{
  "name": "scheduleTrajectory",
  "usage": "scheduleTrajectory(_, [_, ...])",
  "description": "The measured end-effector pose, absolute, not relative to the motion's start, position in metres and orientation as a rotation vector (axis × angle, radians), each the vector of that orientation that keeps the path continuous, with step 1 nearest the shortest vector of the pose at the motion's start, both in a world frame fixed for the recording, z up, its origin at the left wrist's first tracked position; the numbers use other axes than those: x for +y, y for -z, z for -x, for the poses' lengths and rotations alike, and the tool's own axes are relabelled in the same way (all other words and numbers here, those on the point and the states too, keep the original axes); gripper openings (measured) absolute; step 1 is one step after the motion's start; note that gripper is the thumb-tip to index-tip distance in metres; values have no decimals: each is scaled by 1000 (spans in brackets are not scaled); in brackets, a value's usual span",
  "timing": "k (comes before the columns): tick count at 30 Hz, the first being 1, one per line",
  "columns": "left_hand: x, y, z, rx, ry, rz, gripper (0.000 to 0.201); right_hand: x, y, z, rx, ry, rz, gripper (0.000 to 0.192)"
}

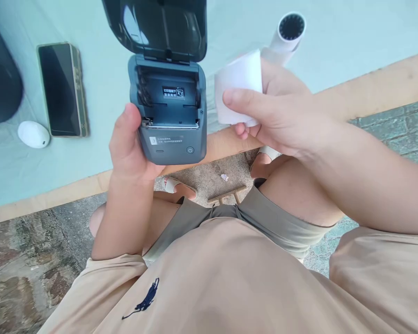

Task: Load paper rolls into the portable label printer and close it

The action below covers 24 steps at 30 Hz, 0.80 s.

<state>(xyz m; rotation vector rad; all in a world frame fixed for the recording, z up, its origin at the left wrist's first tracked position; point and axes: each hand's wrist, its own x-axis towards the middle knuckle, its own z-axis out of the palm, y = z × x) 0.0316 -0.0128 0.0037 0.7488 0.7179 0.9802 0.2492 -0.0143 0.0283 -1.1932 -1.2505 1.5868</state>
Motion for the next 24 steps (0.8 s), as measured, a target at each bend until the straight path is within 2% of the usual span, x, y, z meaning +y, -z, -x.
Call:
scheduleTrajectory(3, [-13,-4,-33,741,-990,-741,21,-15,-28,-250,-1244,-1605,1123,63])
scheduleTrajectory(7, [-12,-3,-31,700,-967,-729,17,-16,-25,-254,-1436,-1415,1162,52])
scheduleTrajectory(12, [-12,-4,-29,726,-969,-716,23,-12,-23,-254,-1484,-1264,1185,52])
scheduleTrajectory(19, [-13,-5,-28,725,-944,-708,27,-10,-22,-258,-1876,-642,1264,31])
scheduleTrajectory(21, [-13,-5,-27,722,-951,-704,28,-9,-20,-259,-1954,-572,1373,34])
scheduleTrajectory(24, [-13,-5,-28,753,-965,-701,29,-6,-14,-261,-2089,-531,1582,51])
